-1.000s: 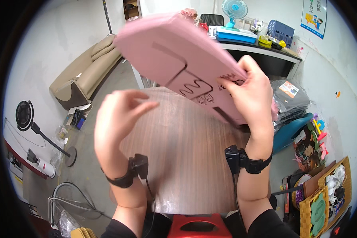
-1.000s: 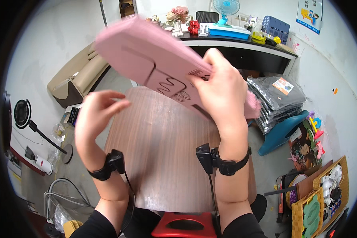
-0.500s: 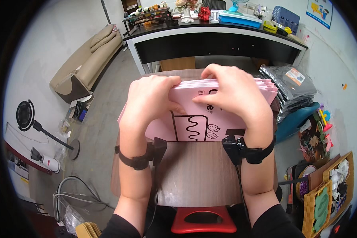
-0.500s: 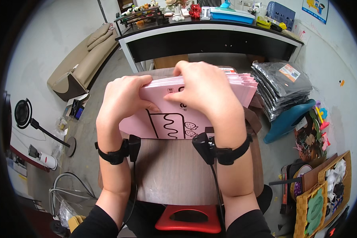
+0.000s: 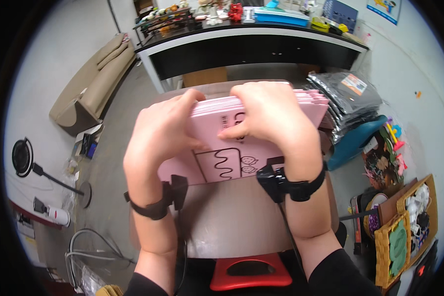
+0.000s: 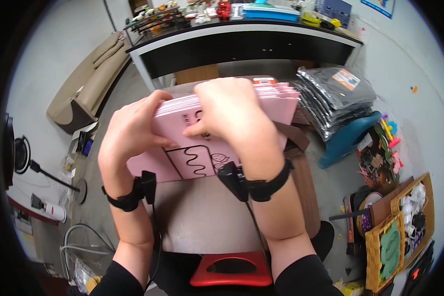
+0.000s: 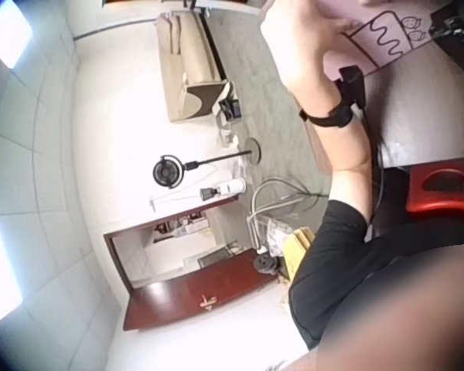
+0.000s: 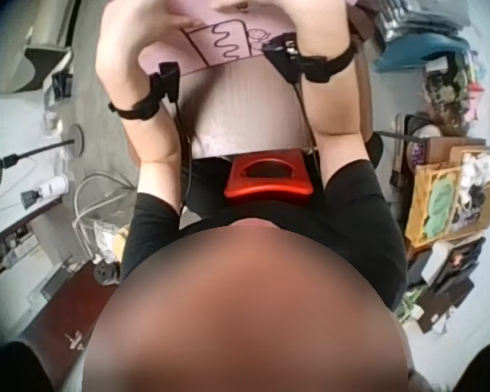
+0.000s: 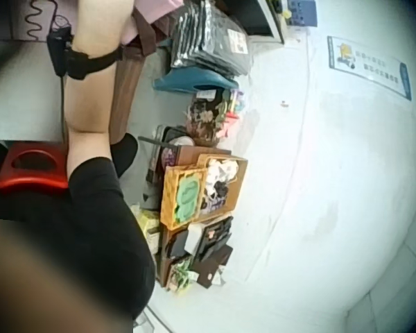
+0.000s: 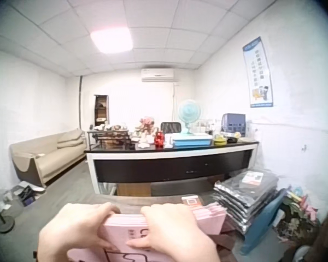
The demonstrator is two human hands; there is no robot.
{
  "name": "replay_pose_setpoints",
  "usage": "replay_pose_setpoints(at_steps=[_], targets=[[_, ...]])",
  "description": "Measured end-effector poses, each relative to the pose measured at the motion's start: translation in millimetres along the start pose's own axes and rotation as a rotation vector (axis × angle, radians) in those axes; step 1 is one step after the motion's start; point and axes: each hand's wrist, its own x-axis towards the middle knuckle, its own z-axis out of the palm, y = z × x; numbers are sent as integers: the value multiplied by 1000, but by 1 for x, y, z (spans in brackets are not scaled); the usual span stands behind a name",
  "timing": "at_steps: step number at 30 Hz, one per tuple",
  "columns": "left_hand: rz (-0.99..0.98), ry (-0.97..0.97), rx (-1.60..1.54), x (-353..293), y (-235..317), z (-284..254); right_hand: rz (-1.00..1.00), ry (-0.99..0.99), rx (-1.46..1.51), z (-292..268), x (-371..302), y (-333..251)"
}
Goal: Sorting and stacking pink paper shopping bags on a desk.
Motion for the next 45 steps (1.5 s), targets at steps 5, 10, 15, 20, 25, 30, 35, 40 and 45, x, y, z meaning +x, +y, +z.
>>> replay_pose_setpoints(at_steps=[5, 10, 15, 20, 25, 30, 35, 40, 45], targets=[[58, -103, -3, -15, -13, 15, 79, 32, -43, 5, -9, -3], [28, -284, 81, -5, -18, 14, 96, 42, -56, 5, -13, 2], [153, -88, -219, -27, -54, 14, -17, 22, -39, -12, -3, 30], [-118, -108, -159, -26, -22, 20, -305, -33, -3, -20, -6, 33], [-353, -96, -213, -17, -8, 26, -345, -107, 100, -18, -4, 19], [-429, -126, -325, -21, -2, 29, -365, -66, -22, -26, -10, 15], [-432, -219, -425, -32, -19, 25, -227, -136, -23, -31, -11, 13], [-421, -348, -515, -88, -89, 5, -285, -129, 13, -24, -12, 3], [-367, -482, -508, -71, -109, -3, -314, -61, -33, -23, -12, 9]])
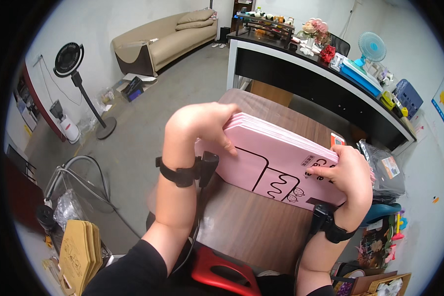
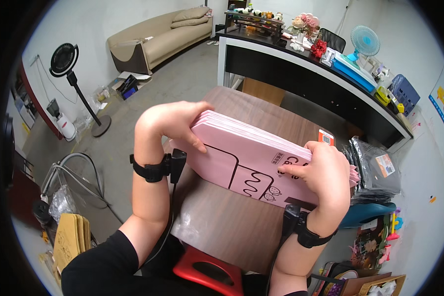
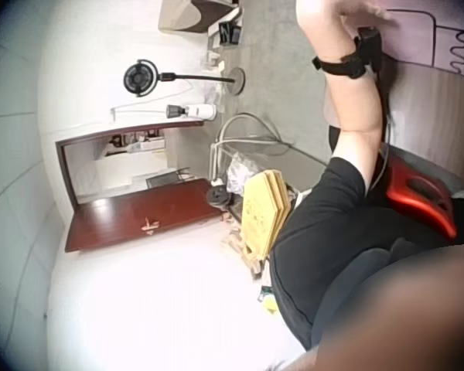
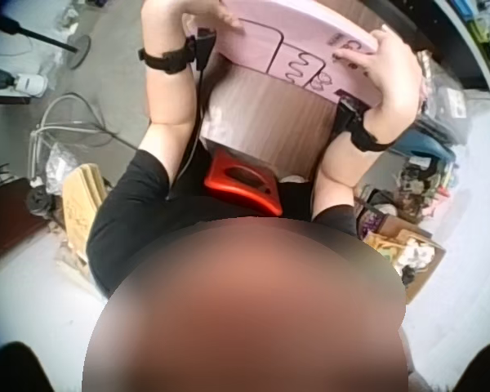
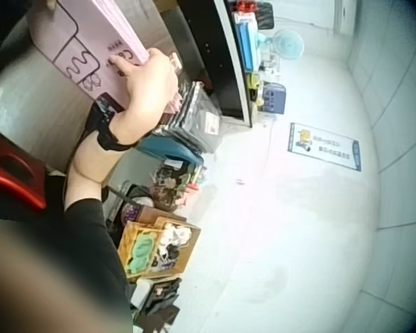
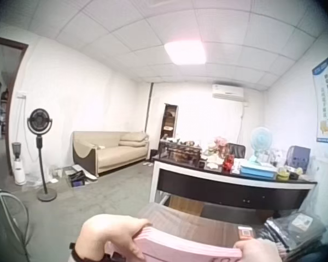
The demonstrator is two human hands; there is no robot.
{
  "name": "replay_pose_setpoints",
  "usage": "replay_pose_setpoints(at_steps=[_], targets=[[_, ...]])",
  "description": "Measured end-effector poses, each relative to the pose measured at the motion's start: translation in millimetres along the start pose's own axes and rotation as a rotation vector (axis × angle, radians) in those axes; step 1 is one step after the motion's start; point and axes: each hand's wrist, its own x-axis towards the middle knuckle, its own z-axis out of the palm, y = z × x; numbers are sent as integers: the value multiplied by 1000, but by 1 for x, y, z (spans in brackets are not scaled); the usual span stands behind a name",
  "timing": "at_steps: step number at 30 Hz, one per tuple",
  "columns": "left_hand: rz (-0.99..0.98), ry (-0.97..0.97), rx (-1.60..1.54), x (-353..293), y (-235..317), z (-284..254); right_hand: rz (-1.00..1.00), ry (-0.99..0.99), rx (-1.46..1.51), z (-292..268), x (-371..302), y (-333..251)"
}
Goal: Sorting and stacking pink paper shopping bags on a desk.
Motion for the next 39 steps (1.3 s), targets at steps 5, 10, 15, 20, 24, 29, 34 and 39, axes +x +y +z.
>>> replay_pose_setpoints(at_steps=[5, 10, 15, 20, 24, 29, 34, 39], targets=[[10, -90, 34, 12, 3, -16, 26, -19, -16, 0, 0, -4], [325, -42, -126, 25, -15, -8, -6, -84, 3, -4, -6, -5], [264, -46, -123, 31, -13, -10, -133, 54, -70, 20, -3, 15], [181, -24, -135, 34, -14, -8, -96, 15, -100, 23, -2, 13], [104, -7, -130, 33, -15, -7, -70, -16, -108, 24, -5, 16], [36, -3, -81, 36, -13, -4, -2, -22, -100, 24, -14, 22], [438, 15, -174, 42, -20, 3, 146, 13, -121, 29, -12, 9], [580, 83, -373, 34, 22, 12, 331, 78, -154, 39, -11, 2]])
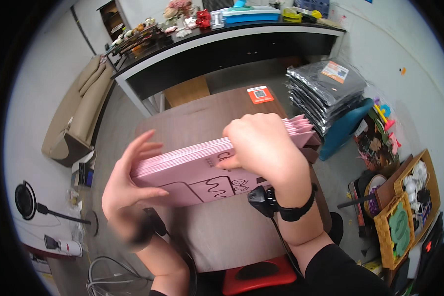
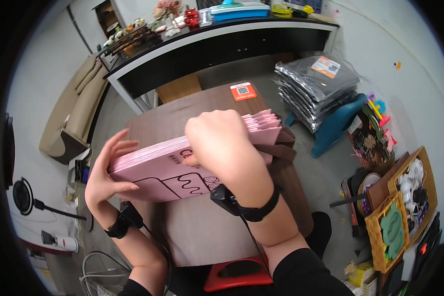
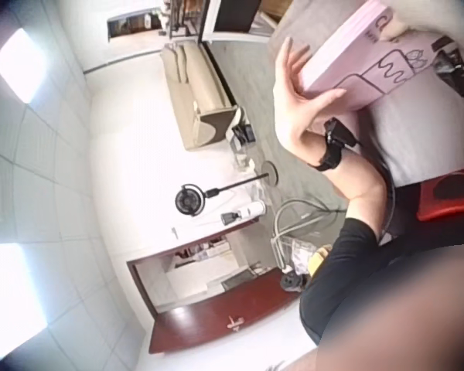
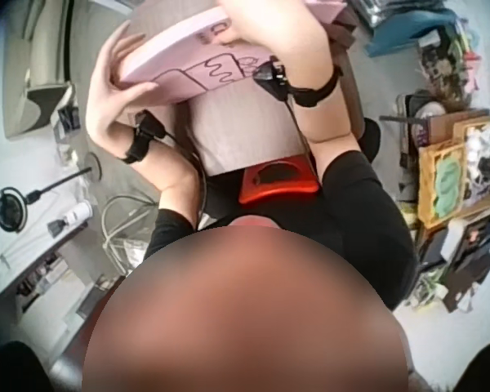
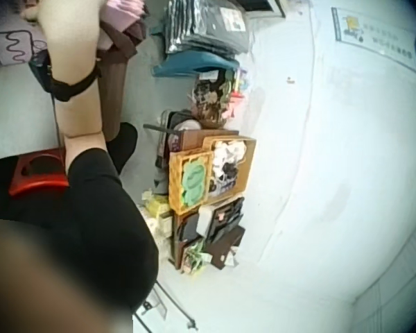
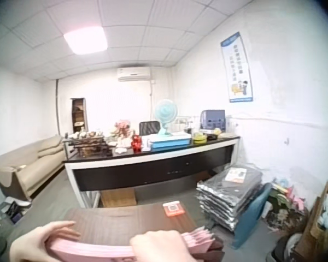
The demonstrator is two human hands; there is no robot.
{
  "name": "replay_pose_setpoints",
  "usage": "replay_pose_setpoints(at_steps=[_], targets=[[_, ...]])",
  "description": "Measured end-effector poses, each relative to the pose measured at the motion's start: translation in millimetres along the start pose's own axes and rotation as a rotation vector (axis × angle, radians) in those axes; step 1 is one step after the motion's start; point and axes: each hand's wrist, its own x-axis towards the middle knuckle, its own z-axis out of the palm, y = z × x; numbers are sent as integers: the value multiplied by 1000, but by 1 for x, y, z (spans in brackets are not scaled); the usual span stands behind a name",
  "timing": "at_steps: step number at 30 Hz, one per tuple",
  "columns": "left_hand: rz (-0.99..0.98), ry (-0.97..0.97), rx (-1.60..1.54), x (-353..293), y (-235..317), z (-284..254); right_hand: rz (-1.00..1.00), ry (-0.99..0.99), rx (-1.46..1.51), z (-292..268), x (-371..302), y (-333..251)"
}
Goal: Sorting and stacking pink paper shopping bags on a desk.
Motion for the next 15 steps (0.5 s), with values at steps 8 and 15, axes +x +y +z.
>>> replay_pose_setpoints(at_steps=[8, 15], targets=[[-266, -60, 359, 10, 10, 0, 94, 35, 9, -5, 7, 10], [-276, -64, 372, 3, 14, -5, 56, 29, -9, -21, 6, 81]])
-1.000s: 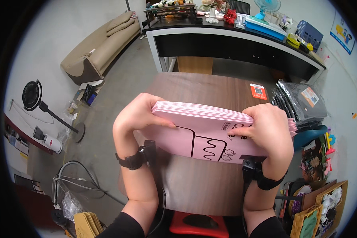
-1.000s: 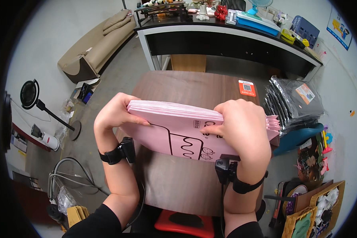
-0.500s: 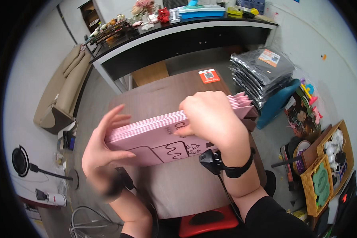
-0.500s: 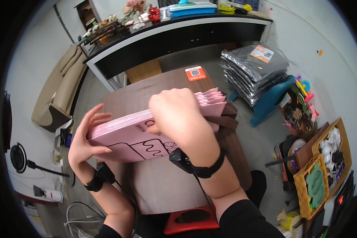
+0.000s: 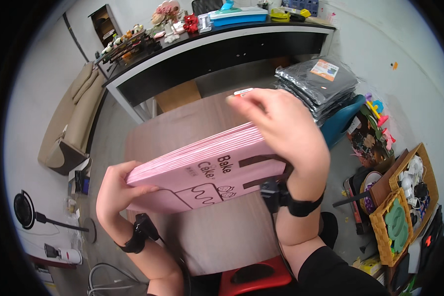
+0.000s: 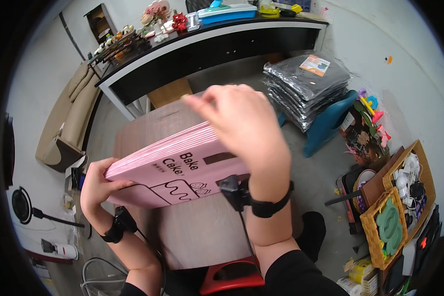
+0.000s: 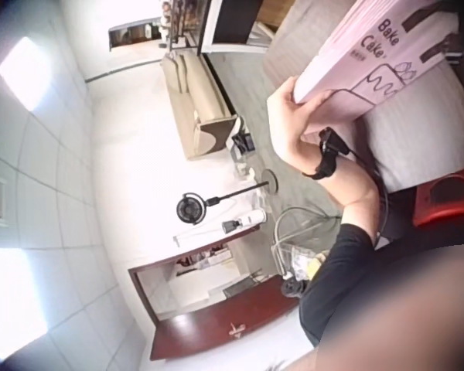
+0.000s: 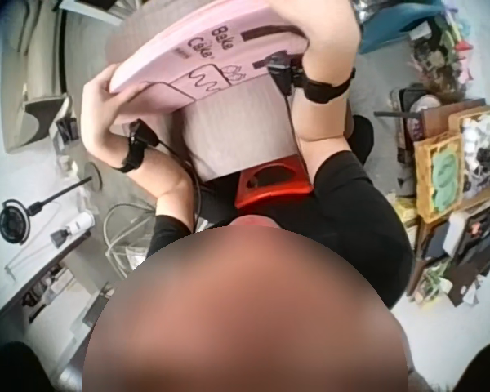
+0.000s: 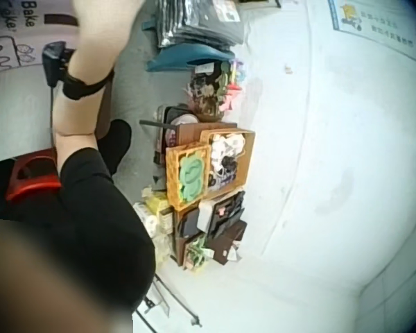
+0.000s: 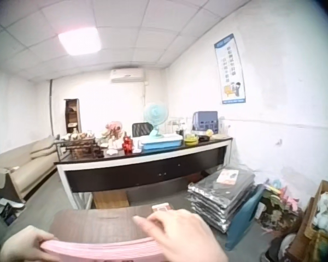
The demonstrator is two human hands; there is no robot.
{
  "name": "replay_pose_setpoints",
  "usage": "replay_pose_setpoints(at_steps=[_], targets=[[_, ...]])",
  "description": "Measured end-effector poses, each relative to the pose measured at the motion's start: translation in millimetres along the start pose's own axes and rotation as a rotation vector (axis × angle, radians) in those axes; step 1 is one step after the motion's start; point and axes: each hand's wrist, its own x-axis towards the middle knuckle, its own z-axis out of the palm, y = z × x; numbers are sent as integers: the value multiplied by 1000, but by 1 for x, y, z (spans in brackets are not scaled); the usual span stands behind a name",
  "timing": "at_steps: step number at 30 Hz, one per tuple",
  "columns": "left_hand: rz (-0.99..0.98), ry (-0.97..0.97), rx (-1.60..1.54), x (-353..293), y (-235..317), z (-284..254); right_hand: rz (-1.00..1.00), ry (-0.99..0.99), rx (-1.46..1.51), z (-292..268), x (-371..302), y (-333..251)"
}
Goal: Sorting and stacking pink paper shopping bags on a desk.
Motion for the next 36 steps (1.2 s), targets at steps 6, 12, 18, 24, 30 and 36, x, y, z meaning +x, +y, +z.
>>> replay_pose_setpoints(at_steps=[6, 12, 18, 24, 30, 36], targets=[[18, -15, -7, 2, 6, 4, -51, -17, 28, -1, 15, 2], [93, 27, -11, 9, 2, 12, 15, -20, -19, -2, 15, 1], [-20, 33, -95, 0, -6, 0, 101, -33, -104, -1, 12, -17], [25, 84, -51, 8, -9, 8, 132, -33, -151, 4, 2, -24], [-2, 83, -59, 0, -22, -2, 139, -33, -168, 7, -5, -27], [-28, 54, -2, -5, -17, -2, 110, -46, -116, 10, 6, -40]])
